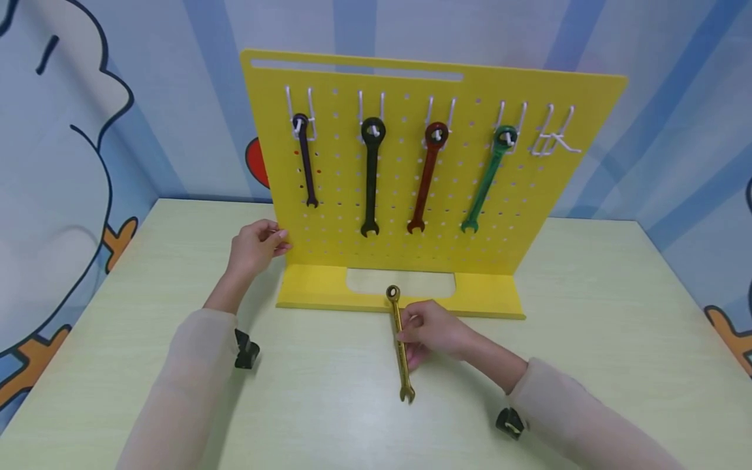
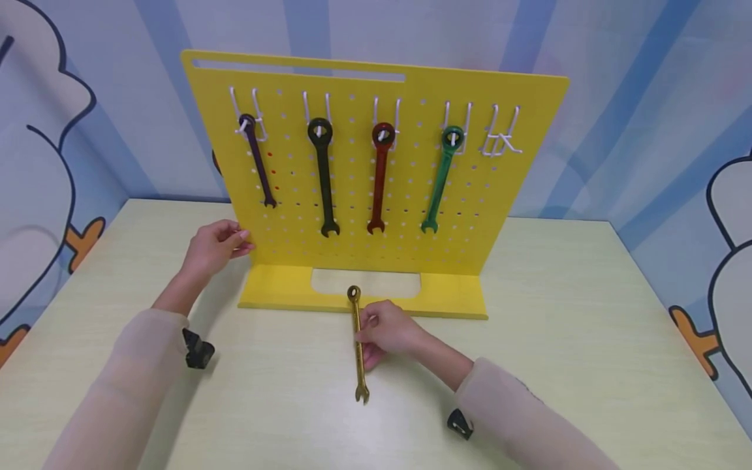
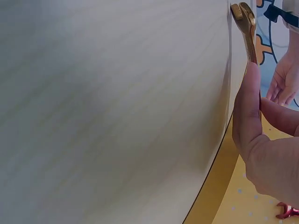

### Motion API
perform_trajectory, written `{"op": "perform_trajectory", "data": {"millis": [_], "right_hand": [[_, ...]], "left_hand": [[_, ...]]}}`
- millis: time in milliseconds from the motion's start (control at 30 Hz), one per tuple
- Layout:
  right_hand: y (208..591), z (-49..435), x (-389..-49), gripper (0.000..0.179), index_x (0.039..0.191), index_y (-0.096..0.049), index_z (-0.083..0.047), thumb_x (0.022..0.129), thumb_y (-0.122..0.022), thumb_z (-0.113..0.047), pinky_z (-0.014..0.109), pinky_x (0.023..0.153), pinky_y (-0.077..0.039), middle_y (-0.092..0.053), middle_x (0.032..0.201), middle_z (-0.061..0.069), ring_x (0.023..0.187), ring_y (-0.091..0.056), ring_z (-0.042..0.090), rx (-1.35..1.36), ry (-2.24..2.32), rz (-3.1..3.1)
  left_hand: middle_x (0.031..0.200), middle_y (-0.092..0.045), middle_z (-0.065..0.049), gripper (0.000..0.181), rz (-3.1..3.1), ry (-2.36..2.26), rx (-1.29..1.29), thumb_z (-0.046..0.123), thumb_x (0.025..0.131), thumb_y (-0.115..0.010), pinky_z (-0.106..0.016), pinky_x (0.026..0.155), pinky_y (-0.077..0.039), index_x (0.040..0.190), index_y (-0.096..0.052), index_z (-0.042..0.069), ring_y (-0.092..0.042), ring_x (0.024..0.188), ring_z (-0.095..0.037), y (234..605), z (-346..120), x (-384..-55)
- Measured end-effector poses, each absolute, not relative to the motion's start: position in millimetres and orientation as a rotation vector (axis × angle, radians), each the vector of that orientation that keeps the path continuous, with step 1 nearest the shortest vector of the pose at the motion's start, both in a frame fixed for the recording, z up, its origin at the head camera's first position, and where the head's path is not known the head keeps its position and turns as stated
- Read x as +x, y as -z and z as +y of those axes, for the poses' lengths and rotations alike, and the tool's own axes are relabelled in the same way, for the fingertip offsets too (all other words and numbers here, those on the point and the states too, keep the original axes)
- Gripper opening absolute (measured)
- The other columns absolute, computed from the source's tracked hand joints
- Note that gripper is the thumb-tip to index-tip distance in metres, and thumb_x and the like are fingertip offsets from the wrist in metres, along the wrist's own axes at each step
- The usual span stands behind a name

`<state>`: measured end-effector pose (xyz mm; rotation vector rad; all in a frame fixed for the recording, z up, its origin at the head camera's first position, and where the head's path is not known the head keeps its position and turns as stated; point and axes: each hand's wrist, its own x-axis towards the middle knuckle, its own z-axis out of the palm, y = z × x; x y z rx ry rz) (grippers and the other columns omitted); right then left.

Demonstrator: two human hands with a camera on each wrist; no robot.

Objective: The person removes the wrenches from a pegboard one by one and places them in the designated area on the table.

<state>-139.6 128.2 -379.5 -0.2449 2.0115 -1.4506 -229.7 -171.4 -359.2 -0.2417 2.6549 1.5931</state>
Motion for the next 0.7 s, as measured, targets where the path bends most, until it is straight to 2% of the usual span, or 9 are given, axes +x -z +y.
{"op": "perform_trajectory", "data": {"millis": [700], "right_hand": [[385,77,-138,0.006,0.084,-0.051,0.008,0.086,-0.056,0.007,0.038,0.051,-0.056,-0.060,0.061,0.018,0.048,-0.062,0.024,-0.200,1.448,1.934]], "left_hand": [[0.104,-0.058,-0.020,0.028,2.646,-1.588,-0.248,0.017,0.094,-0.049,-0.032,0.081,-0.052,0.113,-0.052,-0.005,-0.062,0.093,-0.028,358,-171,-229]]}}
